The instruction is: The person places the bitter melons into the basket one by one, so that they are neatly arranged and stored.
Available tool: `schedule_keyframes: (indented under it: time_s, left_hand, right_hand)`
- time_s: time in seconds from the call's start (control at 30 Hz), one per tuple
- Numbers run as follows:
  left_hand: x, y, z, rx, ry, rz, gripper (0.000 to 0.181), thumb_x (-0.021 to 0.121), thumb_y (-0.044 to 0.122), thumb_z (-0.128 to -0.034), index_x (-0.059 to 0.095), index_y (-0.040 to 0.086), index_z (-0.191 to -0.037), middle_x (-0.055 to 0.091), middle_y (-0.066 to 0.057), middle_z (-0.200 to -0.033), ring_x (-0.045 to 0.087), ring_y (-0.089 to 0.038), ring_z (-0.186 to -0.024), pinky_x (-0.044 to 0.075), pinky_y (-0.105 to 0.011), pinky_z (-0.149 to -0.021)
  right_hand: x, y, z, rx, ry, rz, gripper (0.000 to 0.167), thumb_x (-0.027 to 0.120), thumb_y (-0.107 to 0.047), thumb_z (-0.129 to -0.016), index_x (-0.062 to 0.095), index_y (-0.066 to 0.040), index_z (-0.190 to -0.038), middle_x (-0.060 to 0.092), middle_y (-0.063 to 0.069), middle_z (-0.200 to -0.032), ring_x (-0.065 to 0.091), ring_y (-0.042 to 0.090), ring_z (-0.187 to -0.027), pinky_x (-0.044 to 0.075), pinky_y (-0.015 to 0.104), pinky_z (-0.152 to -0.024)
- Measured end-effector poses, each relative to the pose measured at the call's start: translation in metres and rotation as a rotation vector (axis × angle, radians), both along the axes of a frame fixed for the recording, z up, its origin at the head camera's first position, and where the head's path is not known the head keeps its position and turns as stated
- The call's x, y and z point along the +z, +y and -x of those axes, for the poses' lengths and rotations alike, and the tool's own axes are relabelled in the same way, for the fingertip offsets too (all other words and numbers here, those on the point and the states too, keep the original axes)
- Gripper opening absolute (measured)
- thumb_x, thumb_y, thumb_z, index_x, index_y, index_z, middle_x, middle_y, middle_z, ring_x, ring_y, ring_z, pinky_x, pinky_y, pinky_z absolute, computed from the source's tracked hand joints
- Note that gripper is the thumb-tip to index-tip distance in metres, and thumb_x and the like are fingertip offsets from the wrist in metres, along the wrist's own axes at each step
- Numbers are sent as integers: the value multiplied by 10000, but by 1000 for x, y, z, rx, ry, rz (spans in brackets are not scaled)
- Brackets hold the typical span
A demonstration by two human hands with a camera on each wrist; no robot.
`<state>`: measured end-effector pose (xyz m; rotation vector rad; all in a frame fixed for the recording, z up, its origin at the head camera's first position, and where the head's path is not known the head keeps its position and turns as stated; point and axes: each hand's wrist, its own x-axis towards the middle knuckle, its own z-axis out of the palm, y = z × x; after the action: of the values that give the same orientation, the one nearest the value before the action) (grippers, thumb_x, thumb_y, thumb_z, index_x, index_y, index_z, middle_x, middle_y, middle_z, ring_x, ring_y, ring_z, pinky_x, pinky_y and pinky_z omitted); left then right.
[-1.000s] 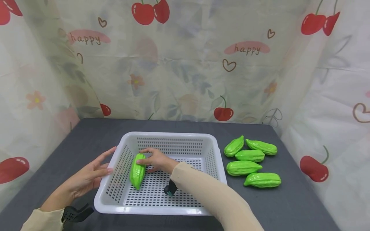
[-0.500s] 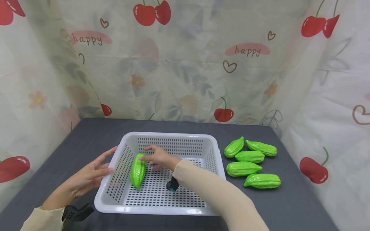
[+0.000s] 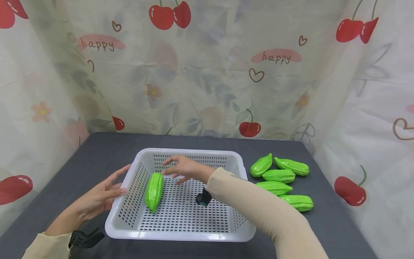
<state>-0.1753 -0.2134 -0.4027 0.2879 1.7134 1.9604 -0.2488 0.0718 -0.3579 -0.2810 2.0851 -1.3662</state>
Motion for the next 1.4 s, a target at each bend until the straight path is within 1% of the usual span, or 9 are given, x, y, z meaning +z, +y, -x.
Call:
schedule_keyframes:
  time_s: [0.17, 0.33, 0.53, 0.6, 0.73, 0.87, 1.13, 1.33, 1.4]
  left_hand:
    - [1, 0, 0, -2, -5, -1, 855, 544, 42, -964, -30, 278, -1553, 423, -245, -1439, 607, -390, -1138, 506, -605, -870]
    - [1, -1, 0, 4, -7, 3, 854, 546, 47, -965, -25, 288, -1552, 408, -250, -1448, 606, -388, -1142, 503, -607, -872]
    - [0, -1, 0, 1, -21, -4, 860, 546, 48, -965, -33, 293, -1552, 404, -247, -1452, 607, -380, -1143, 499, -610, -876]
    - [-1, -1, 0, -1, -24, -5, 864, 549, 48, -964, -34, 296, -1552, 401, -250, -1450, 608, -380, -1142, 497, -612, -876]
    - [-2, -1, 0, -6, -30, -14, 869, 545, 41, -964, -39, 303, -1551, 397, -252, -1450, 607, -381, -1144, 493, -615, -880]
    - [-2, -1, 1, -11, -32, -22, 867, 541, 37, -965, -39, 305, -1551, 395, -249, -1452, 604, -381, -1150, 491, -616, -882]
    - [-2, -1, 1, -6, -34, -19, 862, 542, 40, -966, -31, 311, -1551, 373, -265, -1462, 604, -379, -1148, 492, -618, -881]
    - [-2, -1, 1, 1, -32, -15, 860, 543, 40, -965, -26, 312, -1551, 365, -270, -1467, 602, -377, -1152, 493, -614, -881]
    - [-2, 0, 1, 4, -29, -12, 856, 542, 42, -966, -23, 310, -1551, 351, -280, -1474, 599, -377, -1156, 493, -613, -882]
  right_hand:
    - [22, 18, -9, 71, 43, -32, 378, 633, -167, -935, 564, -92, -1299, 604, 118, -1256, 582, 340, -1142, 568, 431, -843]
    - [40, 35, -21, 114, 60, -6, 325, 602, -170, -953, 577, -99, -1269, 607, 113, -1239, 615, 233, -1032, 573, 412, -824]
    - [49, 58, -36, 159, 88, 32, 332, 590, -184, -960, 562, -75, -1272, 603, 114, -1228, 622, 200, -998, 574, 425, -835]
    - [50, 66, -41, 168, 112, 39, 347, 591, -191, -960, 553, -60, -1279, 602, 126, -1221, 619, 222, -1006, 574, 431, -838]
    - [55, 82, -51, 140, 146, 53, 367, 605, -218, -953, 549, -71, -1285, 594, 144, -1217, 613, 261, -1028, 575, 426, -840]
    - [60, 99, -60, 110, 193, 63, 361, 614, -233, -949, 556, -86, -1273, 597, 143, -1209, 624, 231, -1024, 574, 414, -837]
    - [62, 132, -76, 87, 297, 96, 381, 592, -186, -956, 518, -22, -1292, 555, 217, -1219, 621, 266, -1030, 570, 420, -824]
    - [64, 156, -85, 32, 379, 65, 395, 590, -188, -962, 490, -45, -1317, 548, 211, -1233, 621, 232, -1040, 563, 369, -826]
    - [64, 164, -88, 15, 419, 55, 394, 587, -177, -964, 482, -49, -1322, 544, 218, -1237, 624, 209, -1048, 563, 379, -831]
